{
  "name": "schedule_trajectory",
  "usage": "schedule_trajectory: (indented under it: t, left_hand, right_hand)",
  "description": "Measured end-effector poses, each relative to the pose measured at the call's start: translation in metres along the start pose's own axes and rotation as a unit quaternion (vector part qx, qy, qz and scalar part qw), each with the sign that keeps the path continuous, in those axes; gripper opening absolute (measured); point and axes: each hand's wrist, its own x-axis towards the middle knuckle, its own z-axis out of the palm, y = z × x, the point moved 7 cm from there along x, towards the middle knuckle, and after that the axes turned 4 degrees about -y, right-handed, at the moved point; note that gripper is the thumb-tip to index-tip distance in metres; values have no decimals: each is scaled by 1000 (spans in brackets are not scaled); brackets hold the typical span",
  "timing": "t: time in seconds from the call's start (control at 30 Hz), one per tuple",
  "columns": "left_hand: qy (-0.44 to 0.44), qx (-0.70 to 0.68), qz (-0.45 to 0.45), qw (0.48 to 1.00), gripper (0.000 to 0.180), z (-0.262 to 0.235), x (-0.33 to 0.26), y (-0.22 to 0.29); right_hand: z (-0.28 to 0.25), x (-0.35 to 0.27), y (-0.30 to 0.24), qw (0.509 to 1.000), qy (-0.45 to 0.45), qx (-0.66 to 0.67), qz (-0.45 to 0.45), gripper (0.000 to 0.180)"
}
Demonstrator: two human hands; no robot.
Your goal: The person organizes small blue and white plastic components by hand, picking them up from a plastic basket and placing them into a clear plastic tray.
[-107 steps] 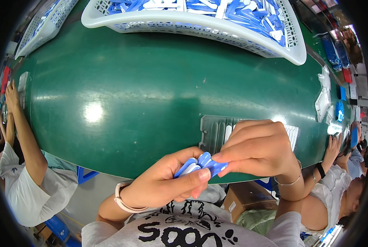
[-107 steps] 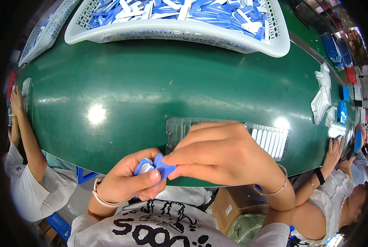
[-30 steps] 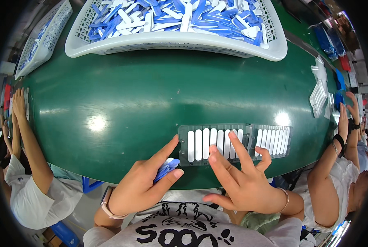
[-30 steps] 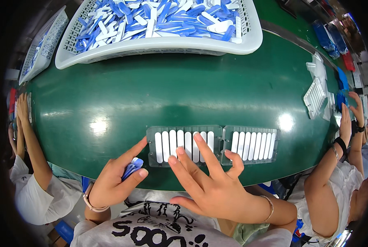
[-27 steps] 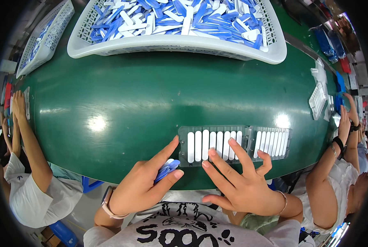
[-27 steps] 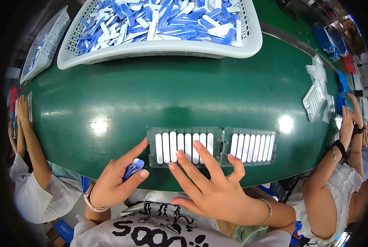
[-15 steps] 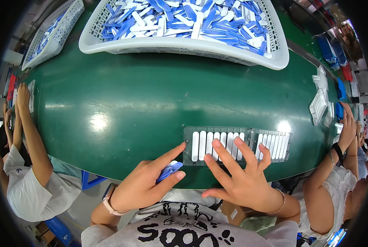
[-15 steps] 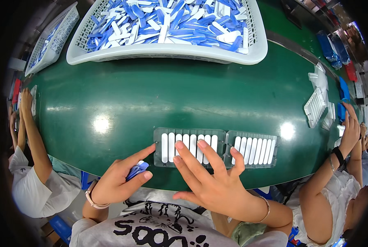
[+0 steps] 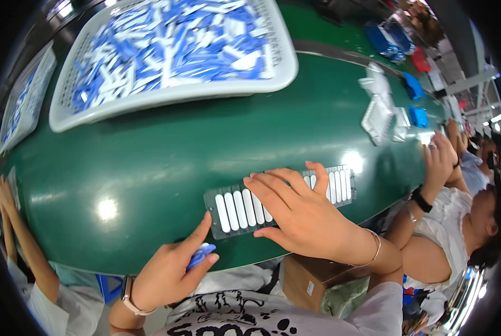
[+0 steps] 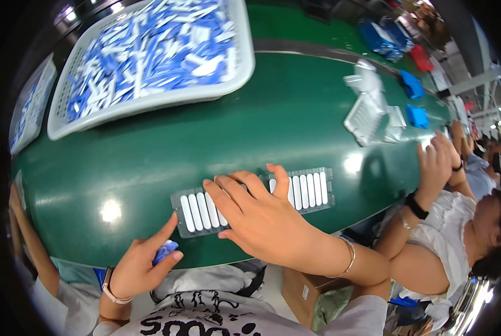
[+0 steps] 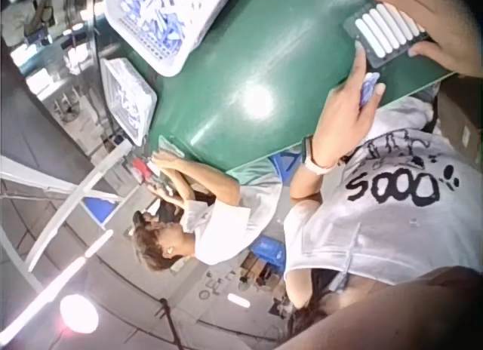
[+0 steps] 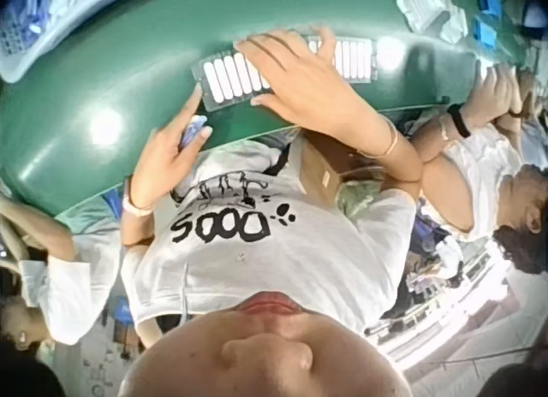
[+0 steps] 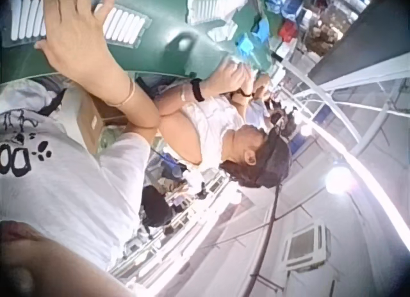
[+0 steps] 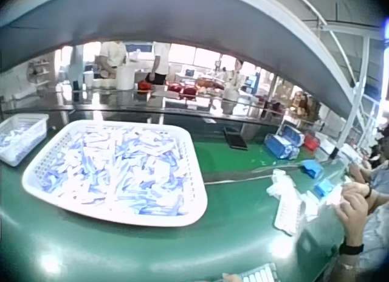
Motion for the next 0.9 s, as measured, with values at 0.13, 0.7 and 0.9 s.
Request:
schedule_trajectory:
  t: [0.13, 0.7, 0.9]
  left_hand:
    - [-158, -86, -43, 983, 58, 25, 29, 21]
    - [29, -555, -148, 818, 24, 12, -13, -23]
    - [82, -492, -115, 859, 17, -8, -30, -29]
  right_hand:
    - [-18, -41, 28, 993, -5, -100, 62, 72]
    - [-100, -38, 172, 979, 8, -204, 28, 66]
    - [-73, 17, 12, 991, 99, -77, -45, 78]
